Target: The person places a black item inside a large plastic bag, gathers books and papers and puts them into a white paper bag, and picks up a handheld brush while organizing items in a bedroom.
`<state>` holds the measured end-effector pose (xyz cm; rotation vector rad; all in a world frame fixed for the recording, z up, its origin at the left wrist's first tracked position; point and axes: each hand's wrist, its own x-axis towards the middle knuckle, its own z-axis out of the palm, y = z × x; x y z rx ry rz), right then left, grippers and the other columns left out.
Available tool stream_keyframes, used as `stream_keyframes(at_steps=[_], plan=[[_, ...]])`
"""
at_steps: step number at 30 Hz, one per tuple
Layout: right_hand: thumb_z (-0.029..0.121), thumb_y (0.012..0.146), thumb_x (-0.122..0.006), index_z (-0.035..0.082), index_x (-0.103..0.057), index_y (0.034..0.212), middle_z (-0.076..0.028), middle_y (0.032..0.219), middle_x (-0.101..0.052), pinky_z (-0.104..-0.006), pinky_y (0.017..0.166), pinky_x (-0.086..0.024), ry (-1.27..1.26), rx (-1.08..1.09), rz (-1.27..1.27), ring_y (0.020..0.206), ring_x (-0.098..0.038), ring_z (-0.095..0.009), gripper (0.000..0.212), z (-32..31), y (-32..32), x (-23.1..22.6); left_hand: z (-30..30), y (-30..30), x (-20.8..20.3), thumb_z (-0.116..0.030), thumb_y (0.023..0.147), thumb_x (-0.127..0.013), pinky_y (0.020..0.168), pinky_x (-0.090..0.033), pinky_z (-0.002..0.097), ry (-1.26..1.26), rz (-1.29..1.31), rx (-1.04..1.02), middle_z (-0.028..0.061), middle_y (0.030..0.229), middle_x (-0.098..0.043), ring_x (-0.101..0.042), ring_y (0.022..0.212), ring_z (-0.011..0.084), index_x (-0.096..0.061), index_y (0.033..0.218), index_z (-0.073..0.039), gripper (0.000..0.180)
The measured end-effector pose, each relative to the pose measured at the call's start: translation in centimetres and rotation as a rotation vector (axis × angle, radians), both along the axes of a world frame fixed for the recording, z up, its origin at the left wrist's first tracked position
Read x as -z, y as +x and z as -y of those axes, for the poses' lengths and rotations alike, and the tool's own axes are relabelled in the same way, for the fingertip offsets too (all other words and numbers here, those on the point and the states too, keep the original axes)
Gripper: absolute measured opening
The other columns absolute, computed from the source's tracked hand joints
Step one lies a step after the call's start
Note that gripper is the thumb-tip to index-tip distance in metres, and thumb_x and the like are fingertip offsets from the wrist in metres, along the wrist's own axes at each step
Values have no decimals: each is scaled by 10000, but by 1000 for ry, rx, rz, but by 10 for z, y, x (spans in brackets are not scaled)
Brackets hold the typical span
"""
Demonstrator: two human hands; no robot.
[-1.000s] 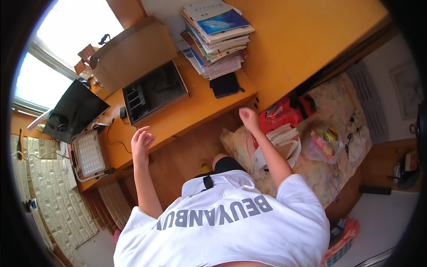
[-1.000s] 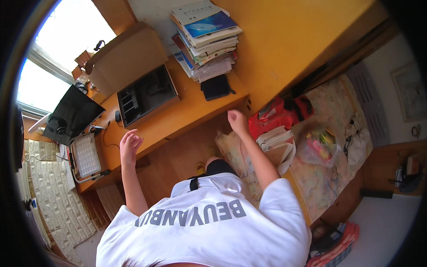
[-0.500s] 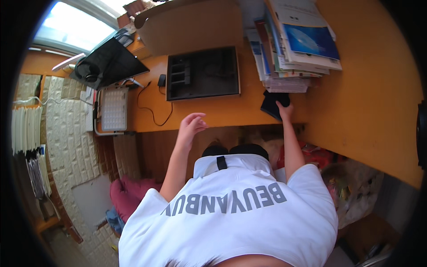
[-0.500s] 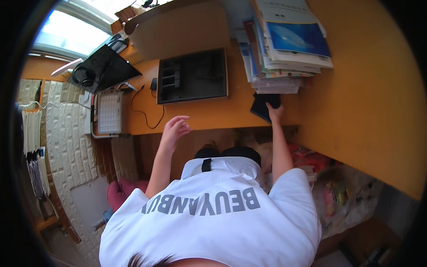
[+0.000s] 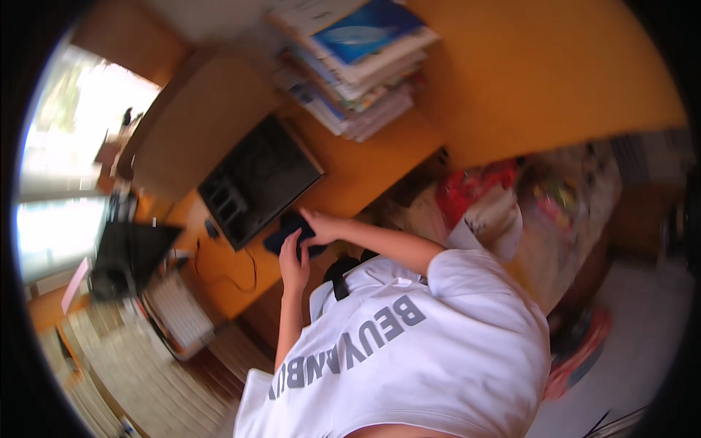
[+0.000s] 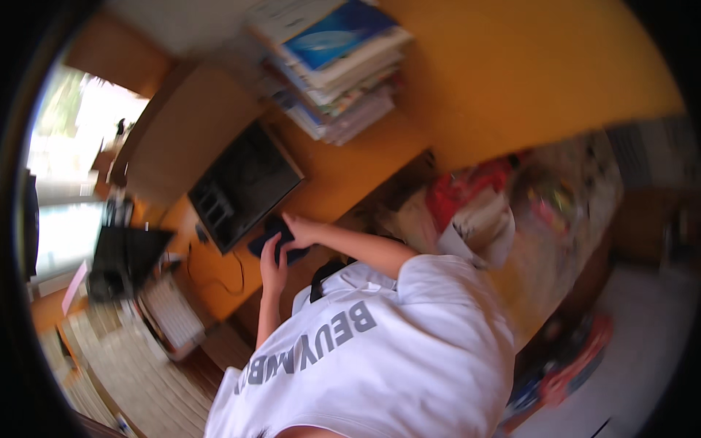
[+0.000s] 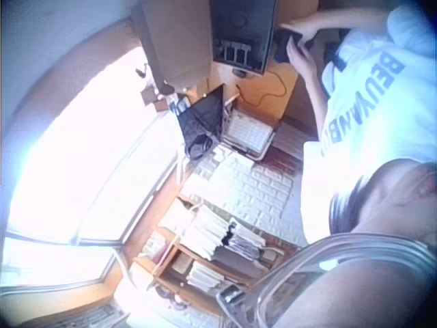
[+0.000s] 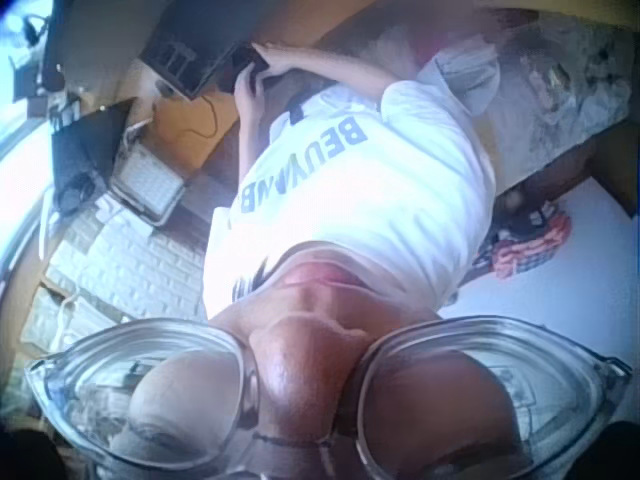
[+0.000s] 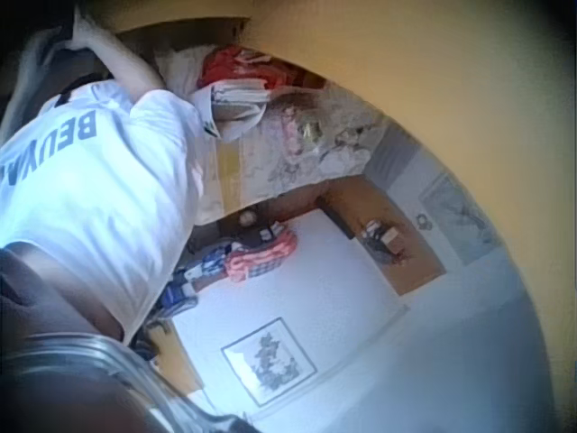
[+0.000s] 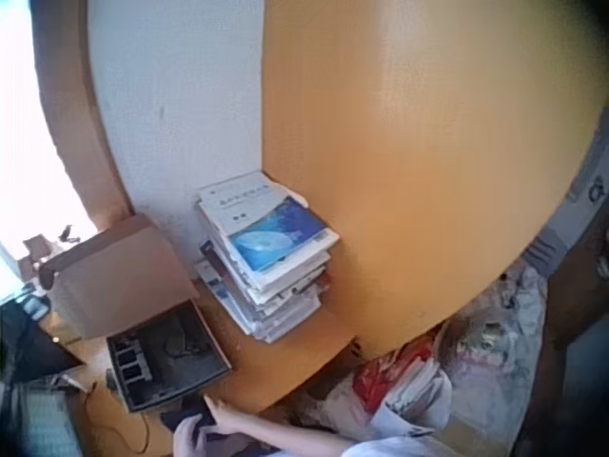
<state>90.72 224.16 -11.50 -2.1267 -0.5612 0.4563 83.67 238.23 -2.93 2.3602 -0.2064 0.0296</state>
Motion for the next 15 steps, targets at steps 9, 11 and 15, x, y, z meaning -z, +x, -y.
stream_keyframes(at_steps=[9,11,15], plan=[[469,804,-600,21,-524,1220,-195,1087,-618,-423,825,-487,-179,376,-309,980,-600,-342,616,113,-145,56,-64,-19,86,-278,817,-598,909,-451,445,555,-278,388,159,1396,-392,-433,1231,329,-523,1220,-47,471],[534,799,-579,-2,-463,1293,-239,1242,-526,-393,998,-385,-372,177,-697,1170,-494,-356,738,146,-216,117,-56,18,77,-330,831,-587,821,-488,439,599,-399,477,186,1172,-568,-558,1060,350,-571,1150,-60,418],[318,800,-671,26,-640,1006,-136,904,-661,-352,795,-495,58,1125,-639,852,-615,-209,358,182,-303,181,-11,59,35,-310,883,-542,752,-502,438,624,-275,635,180,966,-648,-621,880,365,-559,1135,-12,390]])
